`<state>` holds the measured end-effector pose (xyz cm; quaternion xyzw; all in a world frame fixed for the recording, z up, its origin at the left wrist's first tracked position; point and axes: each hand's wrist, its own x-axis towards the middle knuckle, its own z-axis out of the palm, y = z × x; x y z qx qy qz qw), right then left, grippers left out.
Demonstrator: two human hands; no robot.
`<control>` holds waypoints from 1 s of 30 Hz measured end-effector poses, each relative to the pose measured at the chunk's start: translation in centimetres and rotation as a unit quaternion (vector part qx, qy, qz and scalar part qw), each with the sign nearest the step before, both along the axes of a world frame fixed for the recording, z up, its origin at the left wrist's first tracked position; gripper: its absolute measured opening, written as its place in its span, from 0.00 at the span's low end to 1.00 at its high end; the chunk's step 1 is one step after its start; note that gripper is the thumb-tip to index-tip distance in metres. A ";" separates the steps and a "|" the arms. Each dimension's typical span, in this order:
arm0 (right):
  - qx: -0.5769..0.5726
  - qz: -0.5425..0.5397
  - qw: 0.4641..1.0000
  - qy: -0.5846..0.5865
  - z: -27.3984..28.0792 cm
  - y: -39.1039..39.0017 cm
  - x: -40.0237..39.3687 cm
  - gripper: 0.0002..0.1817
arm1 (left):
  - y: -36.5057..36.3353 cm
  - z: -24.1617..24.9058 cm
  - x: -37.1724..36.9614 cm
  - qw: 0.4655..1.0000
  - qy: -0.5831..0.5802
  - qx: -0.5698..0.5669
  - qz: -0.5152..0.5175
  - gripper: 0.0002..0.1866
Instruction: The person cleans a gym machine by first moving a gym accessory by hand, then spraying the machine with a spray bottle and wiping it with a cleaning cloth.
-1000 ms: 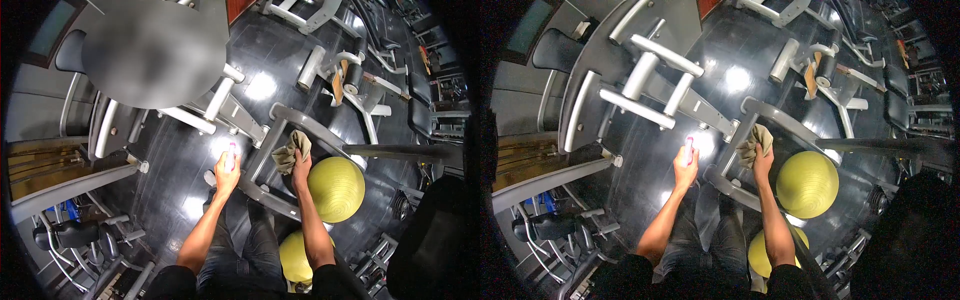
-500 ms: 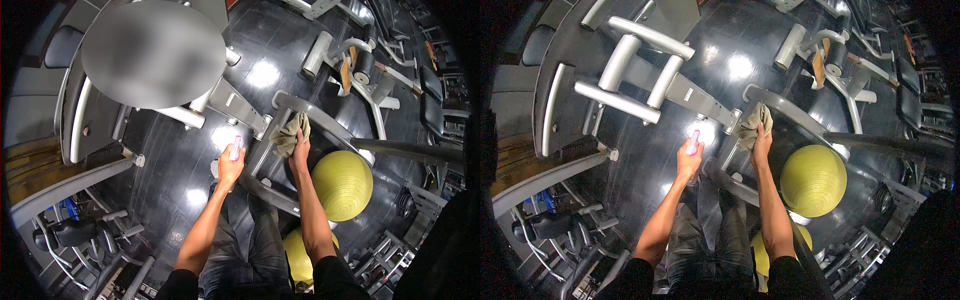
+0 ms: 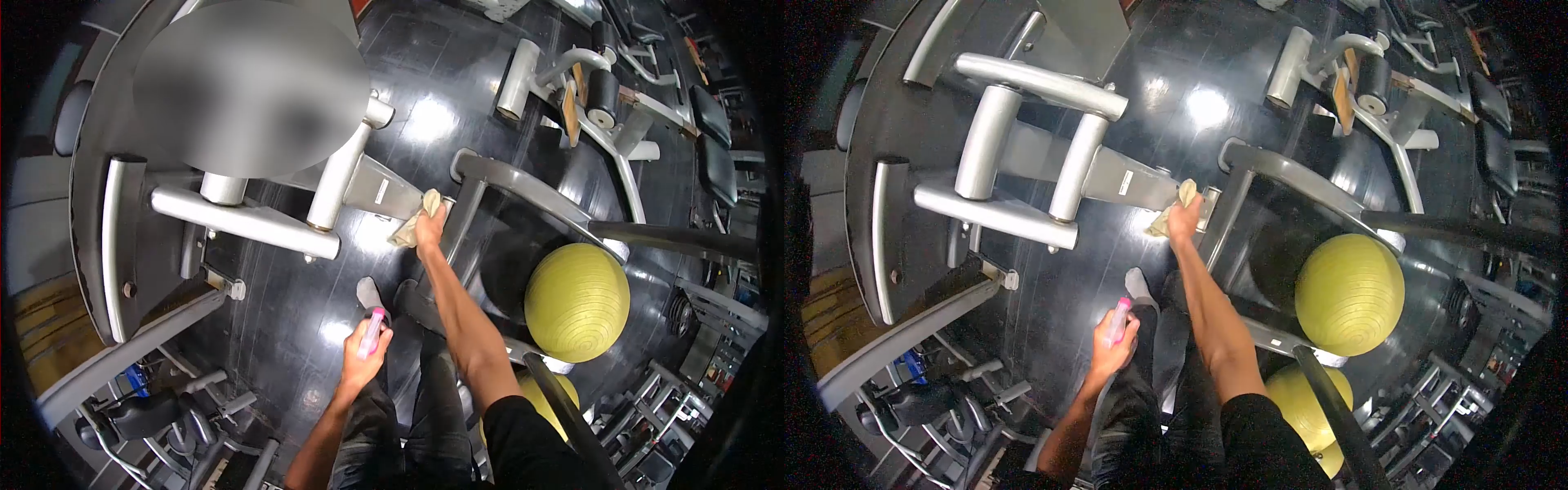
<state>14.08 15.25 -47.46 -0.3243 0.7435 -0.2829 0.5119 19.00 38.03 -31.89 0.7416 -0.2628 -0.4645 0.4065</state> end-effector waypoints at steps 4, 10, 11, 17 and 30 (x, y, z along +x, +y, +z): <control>-0.176 0.063 0.979 -0.076 8.1 0.3 2.5 0.20 | -0.2 1.9 0.7 0.993 0.109 0.028 0.032 0.06; -0.414 0.192 0.890 -0.028 12.1 1.7 5.1 0.30 | -1.7 2.6 1.5 0.997 0.056 -0.011 -0.047 0.04; -0.415 0.195 0.889 0.008 10.3 1.4 4.6 0.30 | -2.0 2.7 1.8 0.997 0.062 -0.018 -0.052 0.04; -0.092 0.066 0.987 0.118 -2.6 -0.4 0.7 0.26 | -2.3 3.9 3.4 0.994 0.008 -0.031 -0.107 0.04; -0.369 0.224 0.902 -0.003 10.7 2.3 4.3 0.28 | -1.5 3.2 2.0 0.994 0.022 -0.020 -0.103 0.05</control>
